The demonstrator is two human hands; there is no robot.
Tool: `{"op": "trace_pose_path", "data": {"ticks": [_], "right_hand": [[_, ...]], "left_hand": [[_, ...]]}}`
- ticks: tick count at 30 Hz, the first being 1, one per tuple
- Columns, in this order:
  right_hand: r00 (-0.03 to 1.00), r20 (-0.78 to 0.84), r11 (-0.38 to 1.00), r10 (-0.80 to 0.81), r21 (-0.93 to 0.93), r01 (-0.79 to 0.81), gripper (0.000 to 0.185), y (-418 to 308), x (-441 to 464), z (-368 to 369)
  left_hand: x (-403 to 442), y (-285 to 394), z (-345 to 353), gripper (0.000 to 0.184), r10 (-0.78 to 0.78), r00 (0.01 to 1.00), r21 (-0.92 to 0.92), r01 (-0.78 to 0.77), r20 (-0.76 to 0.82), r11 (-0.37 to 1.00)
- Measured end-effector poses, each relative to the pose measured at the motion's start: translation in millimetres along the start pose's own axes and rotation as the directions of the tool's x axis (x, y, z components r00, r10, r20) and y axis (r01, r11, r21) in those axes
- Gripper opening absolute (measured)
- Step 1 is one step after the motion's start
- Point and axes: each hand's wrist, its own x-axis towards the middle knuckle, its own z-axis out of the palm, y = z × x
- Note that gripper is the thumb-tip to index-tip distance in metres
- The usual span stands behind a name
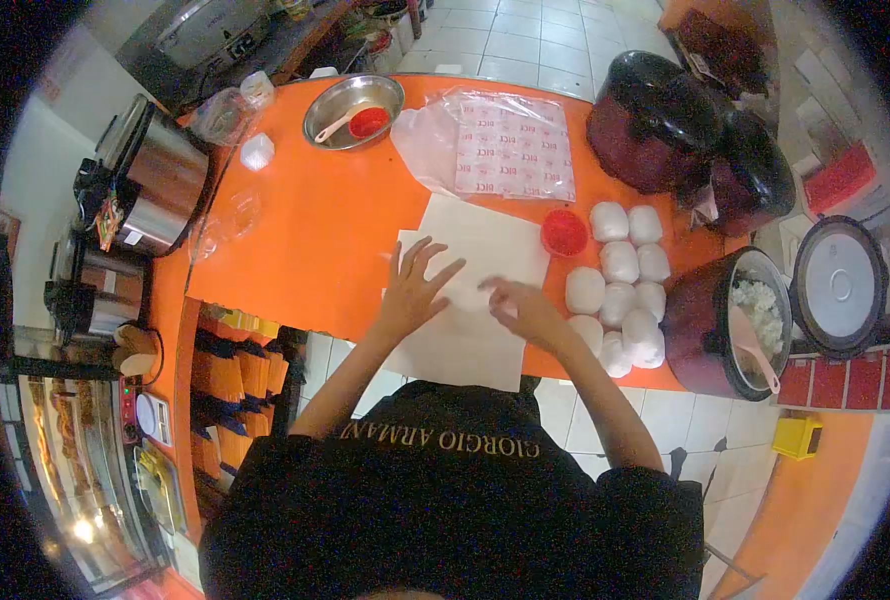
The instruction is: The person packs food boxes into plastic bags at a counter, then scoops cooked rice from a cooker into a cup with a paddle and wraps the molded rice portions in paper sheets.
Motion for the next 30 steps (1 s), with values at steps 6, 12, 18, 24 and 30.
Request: {"op": "trace_pose_path", "data": {"ticks": [6, 12, 18, 24, 30], "right_hand": [[0.965, 0.193, 0.782, -0.175, -0.568, 0.256, 0.016, 50.9, -14.0, 29.2], [0.917, 0.053, 0.666, -0.395, -0.671, 0.326, 0.023, 36.5, -32.8, 46.2], [0.902, 0.063, 0.698, -0.428, -0.611, 0.374, 0.025, 66.5, -32.5, 53.6], [0.977, 0.042, 0.936, 0.209, -0.298, -0.187, 0.035, 36.4, 7.8, 31.9], [0.942, -0.010, 0.771, 0.336, -0.571, -0.281, 0.047, 51.9, 49.5, 37.5]], "left_hand": [[-25.1, -38.0, 5.4, 0.034, 0.171, 0.863, 0.005, -0.197, 0.476, 0.980], [-50.6, -45.8, 21.3, 0.024, 0.394, 0.830, -0.174, -0.354, 0.394, 0.919], [-56.1, -58.1, 33.3, 0.026, 0.371, 0.843, -0.323, -0.253, 0.388, 0.912], [-28.3, -56.9, 43.9, 0.027, 0.130, 0.797, -0.459, 0.198, 0.590, 0.866], [25.4, -45.6, 56.6, 0.055, -0.107, 0.756, -0.231, 0.327, 0.645, 0.916]]}}
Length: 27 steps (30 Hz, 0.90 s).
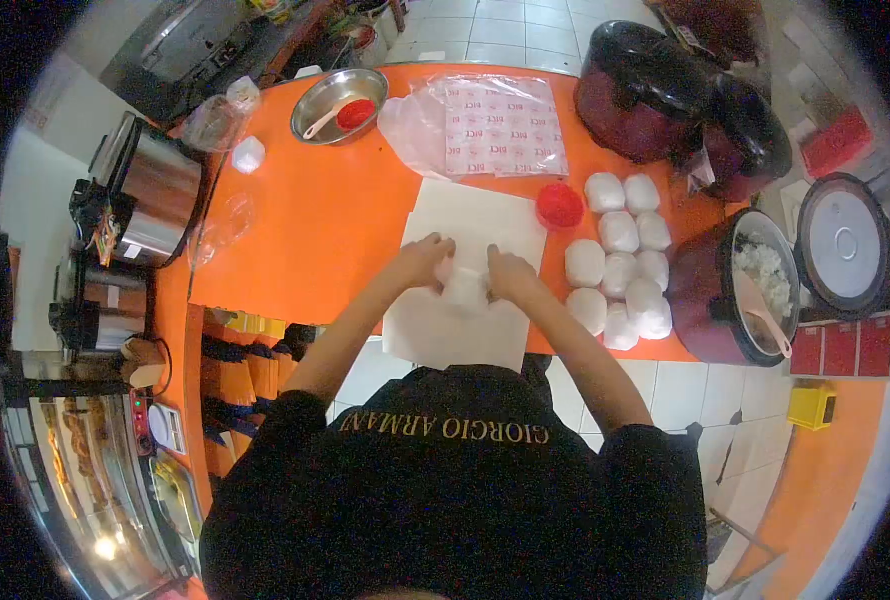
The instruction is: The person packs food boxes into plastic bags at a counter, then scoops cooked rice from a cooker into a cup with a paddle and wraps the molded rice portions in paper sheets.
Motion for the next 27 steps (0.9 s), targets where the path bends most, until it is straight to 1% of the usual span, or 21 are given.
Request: {"op": "trace_pose_path", "data": {"ticks": [1, 3, 4, 6, 8, 9, 10, 11, 12, 14, 15, 16, 17, 18, 19, 20, 21, 24, 25, 26, 27], "right_hand": [[1.000, -0.005, 1.000, 0.001, 0.001, -0.001, 0.047, -4.9, -2.2, 0.4], [0.976, -0.184, 0.978, -0.116, -0.194, 0.080, 0.017, -14.4, -12.1, 5.4], [0.976, -0.187, 0.978, -0.115, -0.196, 0.078, 0.017, -18.8, -18.8, 8.6], [0.873, -0.461, 0.983, -0.158, -0.157, 0.096, 0.020, -24.9, -36.7, 18.6], [0.891, -0.444, 0.995, -0.096, -0.054, 0.080, 0.017, -24.3, -53.8, 38.6], [0.901, -0.432, 0.997, -0.033, 0.055, 0.063, 0.016, -24.6, -59.4, 46.3], [0.900, -0.434, 0.997, -0.035, 0.052, 0.064, 0.016, -24.8, -64.4, 51.9], [0.864, -0.503, 0.975, -0.009, 0.188, 0.120, 0.015, -25.2, -68.4, 56.7], [0.824, -0.566, 0.931, 0.030, 0.316, 0.183, 0.014, -25.2, -70.6, 60.2], [0.778, -0.628, 0.926, 0.021, 0.307, 0.222, 0.020, -22.5, -72.7, 68.1], [0.730, -0.683, 0.920, 0.012, 0.294, 0.261, 0.026, -21.2, -72.9, 68.9], [0.726, -0.687, 0.921, 0.015, 0.293, 0.258, 0.026, -29.0, -77.5, 52.4], [0.891, -0.416, 0.849, 0.181, 0.523, 0.071, 0.034, -36.7, -83.5, 35.4], [0.953, -0.080, 0.725, 0.293, 0.669, -0.166, 0.043, -42.4, -87.4, 23.8], [0.952, -0.080, 0.724, 0.295, 0.670, -0.168, 0.043, -38.8, -83.9, 31.0], [0.960, -0.022, 0.372, 0.279, 0.924, -0.087, 0.051, -32.3, -77.5, 44.4], [0.970, 0.022, -0.057, 0.242, 0.998, -0.009, 0.058, -28.7, -75.0, 52.2], [0.992, 0.021, -0.210, 0.122, 0.978, 0.005, 0.066, -42.9, -102.9, 7.9], [0.992, 0.022, -0.212, 0.126, 0.977, 0.005, 0.066, -42.4, -107.8, 1.4], [0.997, 0.040, -0.350, 0.066, 0.937, -0.015, 0.064, -39.6, -112.3, -4.0], [0.999, 0.049, -0.478, 0.003, 0.877, -0.042, 0.062, -39.3, -116.8, -10.1]], "left_hand": [[6.6, 4.6, -4.7, 0.053, 0.012, 0.996, 0.131, -0.023, 0.086, 0.991], [13.8, 8.5, -10.6, 0.051, 0.014, 0.986, 0.261, -0.058, 0.166, 0.964], [16.8, 7.5, -9.0, 0.045, -0.021, 0.969, 0.305, -0.057, 0.248, 0.951], [17.1, 1.1, -2.1, 0.039, -0.058, 0.943, 0.343, -0.061, 0.327, 0.937], [6.2, -14.1, 10.4, 0.026, 0.076, 0.970, 0.083, -0.098, 0.231, 0.992], [1.1, -19.5, 18.8, 0.026, 0.076, 0.970, 0.081, -0.097, 0.229, 0.992], [-5.9, -22.3, 27.2, 0.026, 0.177, 0.983, -0.035, -0.175, 0.052, 0.984], [-9.3, -25.6, 32.2, 0.025, 0.254, 0.958, -0.131, -0.271, -0.135, 0.954], [-11.7, -22.7, 26.6, 0.025, 0.258, 0.956, -0.127, -0.275, -0.136, 0.953], [-19.1, -9.3, 11.5, 0.028, 0.190, 0.967, -0.293, -0.134, 0.171, 0.947], [-22.1, -4.6, 9.9, 0.028, 0.195, 0.966, -0.291, -0.139, 0.172, 0.947], [-25.2, -0.3, 9.6, 0.027, 0.232, 0.967, -0.455, -0.159, 0.108, 0.876], [-27.4, 3.5, 8.5, 0.026, 0.256, 0.966, -0.605, -0.181, 0.039, 0.776], [-29.4, 11.2, 4.2, 0.026, 0.260, 0.965, -0.604, -0.184, 0.040, 0.776], [-32.3, 21.6, -0.2, 0.024, 0.246, 0.965, -0.671, -0.125, 0.088, 0.731], [-35.5, 30.7, -5.2, 0.023, 0.235, 0.962, -0.731, -0.062, 0.137, 0.680], [-38.6, 36.3, -9.3, 0.023, 0.237, 0.961, -0.731, -0.059, 0.142, 0.680], [-48.4, 56.9, -25.6, 0.028, 0.320, 0.941, -0.699, -0.154, 0.113, 0.698], [-53.4, 69.5, -33.7, 0.027, 0.421, 0.900, -0.537, -0.412, -0.112, 0.736], [-57.1, 77.5, -38.2, 0.028, 0.538, 0.786, -0.307, -0.615, -0.304, 0.726], [-59.6, 80.0, -39.8, 0.028, 0.540, 0.786, -0.308, -0.616, -0.302, 0.725]]}}
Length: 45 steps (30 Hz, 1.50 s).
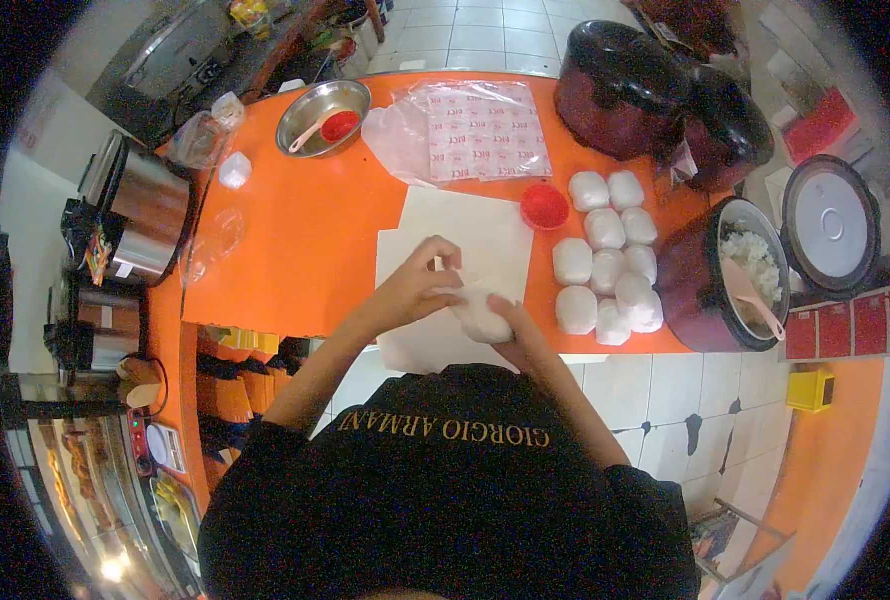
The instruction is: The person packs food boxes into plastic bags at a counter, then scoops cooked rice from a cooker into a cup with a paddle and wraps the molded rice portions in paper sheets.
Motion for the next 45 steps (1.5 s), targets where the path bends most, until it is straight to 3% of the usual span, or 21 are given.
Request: {"op": "trace_pose_path", "data": {"ticks": [2, 6, 7, 9, 12, 13, 15, 16, 18, 22, 23, 24, 26, 27, 29, 31, 33, 37, 39, 42, 45], "right_hand": [[0.998, -0.064, 0.985, 0.015, 0.170, -0.004, 0.059, -11.8, -12.1, 26.8], [0.999, -0.020, 0.894, -0.026, 0.446, 0.032, 0.053, -13.1, -7.7, 39.4], [0.999, -0.018, 0.895, -0.028, 0.444, 0.033, 0.053, -12.1, -4.0, 40.5], [0.977, -0.039, 0.978, -0.207, 0.023, 0.208, 0.049, -9.8, 3.8, 41.4], [0.951, -0.114, 0.954, -0.286, -0.129, 0.272, 0.045, -11.6, 15.7, 41.4], [0.953, -0.113, 0.955, -0.283, -0.129, 0.268, 0.045, -11.1, 22.0, 36.0], [0.929, -0.170, 0.831, -0.329, -0.520, 0.199, 0.049, -10.8, 34.9, 17.5], [0.930, -0.163, 0.829, -0.330, -0.521, 0.203, 0.049, -14.7, 37.7, 13.6], [0.958, -0.284, 0.827, -0.031, -0.546, -0.135, 0.055, -20.9, 43.1, 8.9], [0.950, -0.279, 0.806, -0.142, -0.589, -0.052, 0.059, -3.5, 63.5, -18.7], [0.948, -0.247, 0.710, -0.200, -0.704, -0.034, 0.059, -3.5, 69.4, -34.5], [0.945, -0.209, 0.597, -0.251, -0.802, -0.019, 0.060, -1.3, 74.4, -46.8], [0.918, -0.201, 0.485, -0.343, -0.874, -0.010, 0.058, 8.0, 80.2, -61.3], [0.886, -0.178, 0.363, -0.428, -0.932, -0.012, 0.055, 10.6, 79.8, -66.0], [0.881, -0.207, 0.306, -0.425, -0.949, -0.075, 0.051, 2.9, 74.3, -55.7], [0.873, -0.243, 0.258, -0.422, -0.956, -0.141, 0.047, 0.3, 66.8, -45.4], [0.751, 0.003, -0.221, -0.660, -0.956, -0.191, 0.045, -0.1, 60.6, -39.2], [0.741, 0.019, -0.282, -0.671, -0.931, -0.232, 0.049, 6.4, 52.6, -27.6], [0.755, -0.054, -0.119, -0.653, -0.978, -0.173, 0.060, 19.2, 63.8, -32.0], [0.835, -0.047, -0.150, -0.549, -0.977, -0.154, 0.074, 14.8, 74.1, -25.7], [0.880, -0.083, -0.205, -0.468, -0.958, -0.200, 0.082, 6.3, 72.4, -7.5]], "left_hand": [[-1.0, 5.0, -1.0, 0.032, 0.225, 0.970, 0.347, -0.181, -0.090, 0.920], [-12.4, 7.4, 42.5, 0.042, 0.237, 0.917, 0.399, -0.097, -0.320, 0.912], [-15.8, 14.9, 55.6, 0.048, 0.072, 0.899, 0.224, 0.029, -0.432, 0.974], [-19.7, 21.2, 63.3, 0.054, -0.104, 0.854, 0.031, 0.140, -0.509, 0.990], [-29.4, 26.7, 68.5, 0.060, -0.221, 0.855, -0.112, 0.190, -0.470, 0.975], [-31.4, 26.9, 70.2, 0.061, -0.333, 0.841, -0.336, 0.195, -0.426, 0.922], [-37.8, 24.5, 76.1, 0.064, -0.431, 0.825, -0.539, 0.190, -0.366, 0.821], [-42.7, 17.2, 81.1, 0.066, -0.429, 0.839, -0.603, 0.159, -0.335, 0.782], [-47.6, 2.6, 86.0, 0.069, -0.416, 0.858, -0.658, 0.128, -0.302, 0.742], [-51.5, -27.4, 93.1, 0.073, -0.631, 0.770, -0.927, 0.164, -0.094, 0.338], [-52.3, -33.8, 95.8, 0.073, -0.658, 0.753, -0.978, 0.135, -0.004, 0.160], [-49.0, -31.4, 92.2, 0.073, -0.656, 0.754, -0.978, 0.137, -0.001, 0.159], [-41.0, -24.1, 78.9, 0.066, -0.600, 0.800, -0.535, 0.509, 0.005, 0.674], [-47.1, -43.5, 82.0, 0.066, -0.599, 0.800, -0.535, 0.512, 0.014, 0.672], [-65.1, -98.7, 92.5, 0.059, -0.446, 0.891, 0.164, 0.454, -0.080, 0.876], [-57.9, -100.7, 79.6, 0.057, -0.486, 0.871, 0.078, 0.490, -0.069, 0.868], [-43.1, -105.2, 63.7, 0.055, -0.487, 0.870, 0.105, 0.493, -0.081, 0.864], [10.4, -96.1, 50.0, 0.062, -0.492, 0.860, 0.336, 0.506, -0.133, 0.794], [54.7, -93.8, 52.9, 0.071, -0.334, 0.931, 0.369, 0.365, -0.146, 0.855], [111.9, -114.8, 71.4, 0.081, -0.165, 0.986, 0.593, 0.149, -0.027, 0.791], [139.7, -141.7, 86.6, 0.055, -0.151, 0.989, 0.639, 0.118, -0.004, 0.760]]}}
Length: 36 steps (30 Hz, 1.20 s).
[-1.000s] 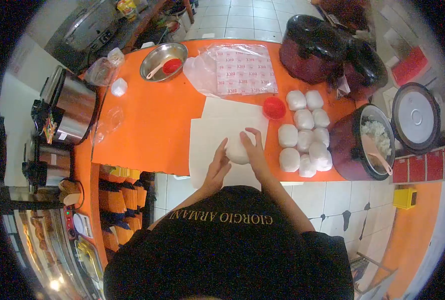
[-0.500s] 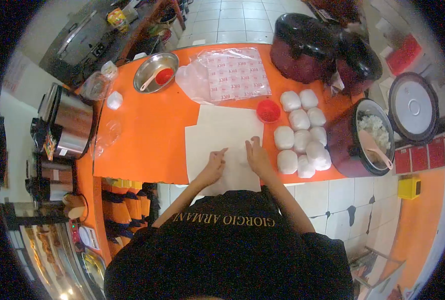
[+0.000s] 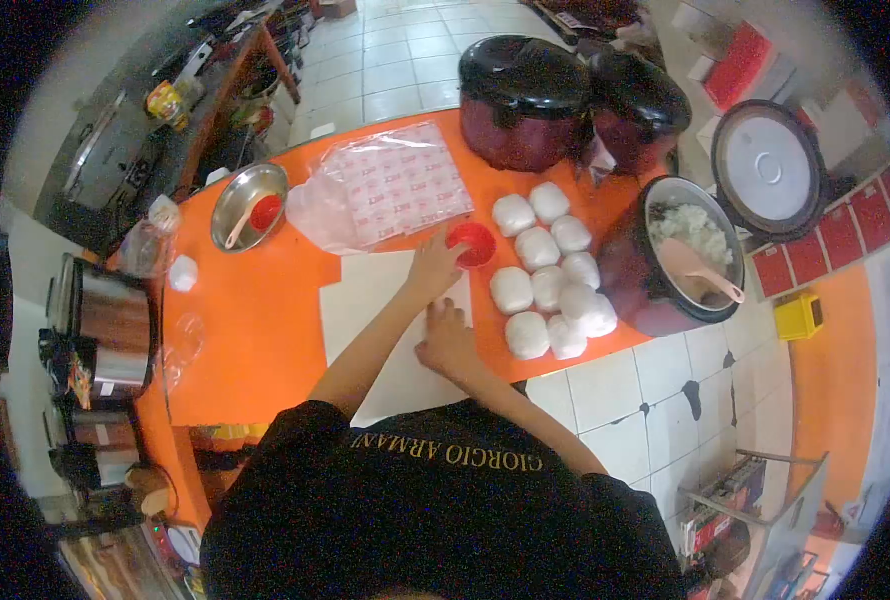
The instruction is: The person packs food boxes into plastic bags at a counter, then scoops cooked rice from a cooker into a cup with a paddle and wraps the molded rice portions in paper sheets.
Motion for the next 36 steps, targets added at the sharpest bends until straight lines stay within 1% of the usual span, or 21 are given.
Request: {"op": "trace_pose_path", "data": {"ticks": [2, 4, 7, 10, 12, 13, 15, 17, 19, 20, 22, 23, 25, 27, 28, 29, 31, 32, 34, 35, 36], "right_hand": [[1.000, 0.004, 0.995, -0.008, -0.098, 0.008, 0.083, -4.8, -8.4, 4.9], [0.997, 0.081, 0.987, 0.009, -0.161, 0.004, 0.087, -3.5, -5.3, 7.6], [0.996, 0.088, 0.996, -0.018, -0.081, 0.025, 0.086, 13.2, 4.4, 5.8], [0.998, 0.046, 0.999, -0.048, 0.005, 0.047, 0.083, 37.4, 25.6, -3.8], [0.988, -0.138, 0.997, -0.071, -0.016, 0.070, 0.078, 42.7, 34.3, -30.1], [0.965, -0.246, 0.995, -0.089, -0.059, 0.077, 0.076, 50.4, 46.4, -37.1], [0.944, -0.328, 0.998, -0.036, -0.058, 0.018, 0.073, 63.4, 74.0, -56.9], [0.951, -0.306, 0.999, 0.037, -0.020, -0.045, 0.072, 77.7, 94.6, -65.9], [0.938, -0.345, 0.927, -0.038, -0.362, -0.096, 0.068, 97.6, 110.3, -58.4], [0.935, -0.353, 0.927, -0.036, -0.362, -0.102, 0.068, 101.4, 108.1, -56.3], [0.853, -0.473, 0.918, -0.221, -0.397, 0.017, 0.059, 94.3, 90.8, -69.4], [0.850, -0.490, 0.917, -0.196, -0.399, -0.019, 0.059, 100.5, 81.6, -87.8], [0.862, -0.456, 0.972, -0.221, -0.174, 0.158, 0.043, 103.3, 48.7, -144.4], [0.842, -0.518, 0.986, -0.153, -0.142, 0.092, 0.031, 139.4, 15.3, -206.3], [0.843, -0.533, 0.980, -0.067, -0.192, -0.044, 0.028, 152.8, -3.4, -241.7], [0.836, -0.549, 0.956, 0.010, -0.241, -0.170, 0.026, 171.8, -19.5, -269.1], [0.813, -0.578, 0.797, -0.068, -0.521, -0.304, 0.027, 232.3, -43.7, -299.7], [0.806, -0.587, 0.794, -0.072, -0.523, -0.310, 0.027, 259.1, -54.6, -303.2], [0.923, -0.385, 0.602, -0.007, -0.739, -0.303, 0.030, 300.8, -73.6, -297.8], [0.917, -0.398, 0.602, -0.008, -0.735, -0.313, 0.030, 316.4, -77.2, -299.6], [0.964, -0.266, 0.683, 0.029, -0.699, -0.214, 0.030, 327.5, -79.8, -302.8]], "left_hand": [[7.5, -7.6, 7.9, 0.045, 0.006, 1.000, 0.047, -0.007, 0.018, 0.999], [0.1, -11.7, -2.5, 0.030, -0.095, 0.973, -0.347, 0.016, -0.211, 0.938], [-44.4, -8.6, -38.5, 0.031, -0.437, 0.857, -0.693, 0.139, -0.274, 0.707], [-114.2, -1.7, -57.6, 0.029, -0.720, 0.692, -0.907, 0.265, -0.057, 0.328], [-157.9, -4.8, -41.3, 0.029, -0.802, 0.582, -0.882, 0.438, 0.131, 0.173], [-169.9, -7.1, -27.7, 0.029, -0.813, 0.567, -0.881, 0.444, 0.133, 0.165], [-189.1, -11.6, -5.3, 0.027, -0.754, 0.655, -0.806, 0.416, -0.055, 0.420], [-181.9, 2.1, -14.1, 0.026, -0.758, 0.646, -0.855, 0.344, -0.084, 0.388], [-164.6, 20.4, -36.5, 0.026, -0.686, 0.693, -0.808, 0.264, -0.220, 0.526], [-160.4, 22.9, -38.6, 0.026, -0.680, 0.698, -0.809, 0.256, -0.224, 0.529], [-149.4, 25.7, -43.9, 0.027, -0.710, 0.685, -0.861, 0.249, -0.166, 0.442], [-142.9, 29.2, -47.5, 0.029, -0.710, 0.677, -0.854, 0.240, -0.193, 0.461], [-132.2, 32.1, -53.9, 0.032, -0.626, 0.726, -0.787, 0.196, -0.285, 0.586], [-116.2, 38.4, -51.6, 0.040, -0.658, 0.723, -0.913, 0.096, -0.210, 0.397], [-103.4, 53.9, -63.8, 0.059, -0.672, 0.732, -0.945, 0.133, -0.110, 0.300], [-89.6, 66.9, -68.3, 0.059, -0.664, 0.742, -0.946, 0.141, -0.094, 0.291], [-58.3, 92.4, -69.0, 0.083, -0.514, 0.787, -0.844, -0.017, -0.342, 0.535], [-43.1, 104.3, -64.3, 0.102, -0.525, 0.816, -0.938, -0.056, -0.240, 0.342], [-11.5, 130.4, -53.5, 0.104, -0.428, 0.848, -0.906, -0.134, -0.314, 0.401], [2.4, 146.4, -47.3, 0.106, -0.338, 0.867, -0.871, -0.193, -0.367, 0.451], [19.8, 174.2, -56.6, 0.105, -0.319, 0.898, -0.922, -0.191, -0.303, 0.338]]}}
